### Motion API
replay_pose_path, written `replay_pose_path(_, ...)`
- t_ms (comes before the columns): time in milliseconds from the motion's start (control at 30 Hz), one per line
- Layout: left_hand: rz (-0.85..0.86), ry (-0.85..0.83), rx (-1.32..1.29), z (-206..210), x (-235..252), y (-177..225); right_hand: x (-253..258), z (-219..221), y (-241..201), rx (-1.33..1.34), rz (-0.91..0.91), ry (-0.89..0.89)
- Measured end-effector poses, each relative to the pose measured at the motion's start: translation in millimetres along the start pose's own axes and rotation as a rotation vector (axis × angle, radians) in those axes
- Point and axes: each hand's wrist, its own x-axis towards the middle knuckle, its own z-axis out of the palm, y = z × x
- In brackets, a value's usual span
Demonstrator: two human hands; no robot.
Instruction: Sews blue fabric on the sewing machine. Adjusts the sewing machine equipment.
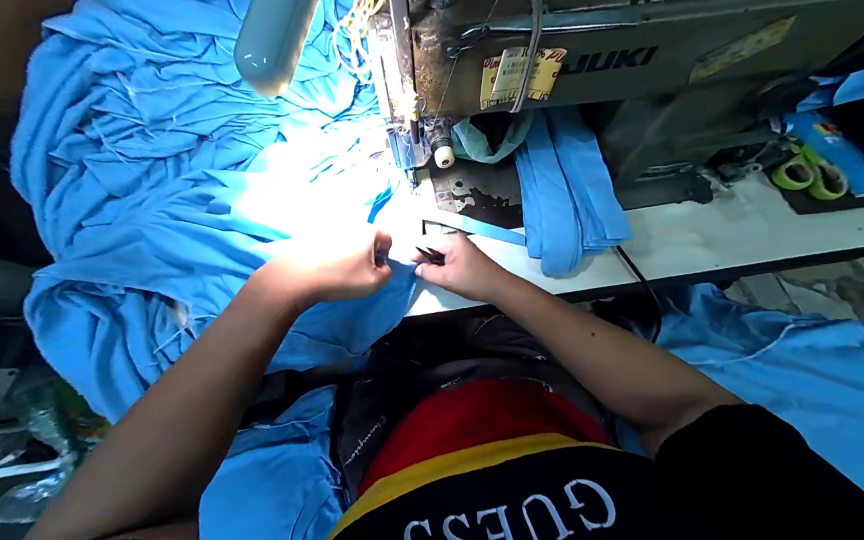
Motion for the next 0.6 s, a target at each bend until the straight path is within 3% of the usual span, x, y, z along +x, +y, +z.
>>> replay_pose_path(67, 0.115, -0.078, -0.084, 2, -8, 3, -16, 6, 3, 0.014, -0.112, 0.056)
replay_pose_path(133, 0.217, -0.146, -0.110, 13, -4, 3, -31, 9, 4, -0.151, -0.223, 0.062)
replay_pose_path(300, 0.072, -0.239, -0.041, 19, 19, 5, -51, 14, 10, -0.654, -0.303, 0.053)
replay_pose_path(367, 0.038, -0.032, 0.100, 38, 32, -12, -52, 14, 10, -0.706, -0.303, 0.043)
replay_pose_path(433, 0.147, 0.298, 0.297, 71, 47, -43, -53, 16, 8, -0.707, -0.287, 0.042)
replay_pose_path(600, 0.190, 0.358, 0.424, 76, 52, -56, -52, 23, 5, -0.717, -0.223, 0.071)
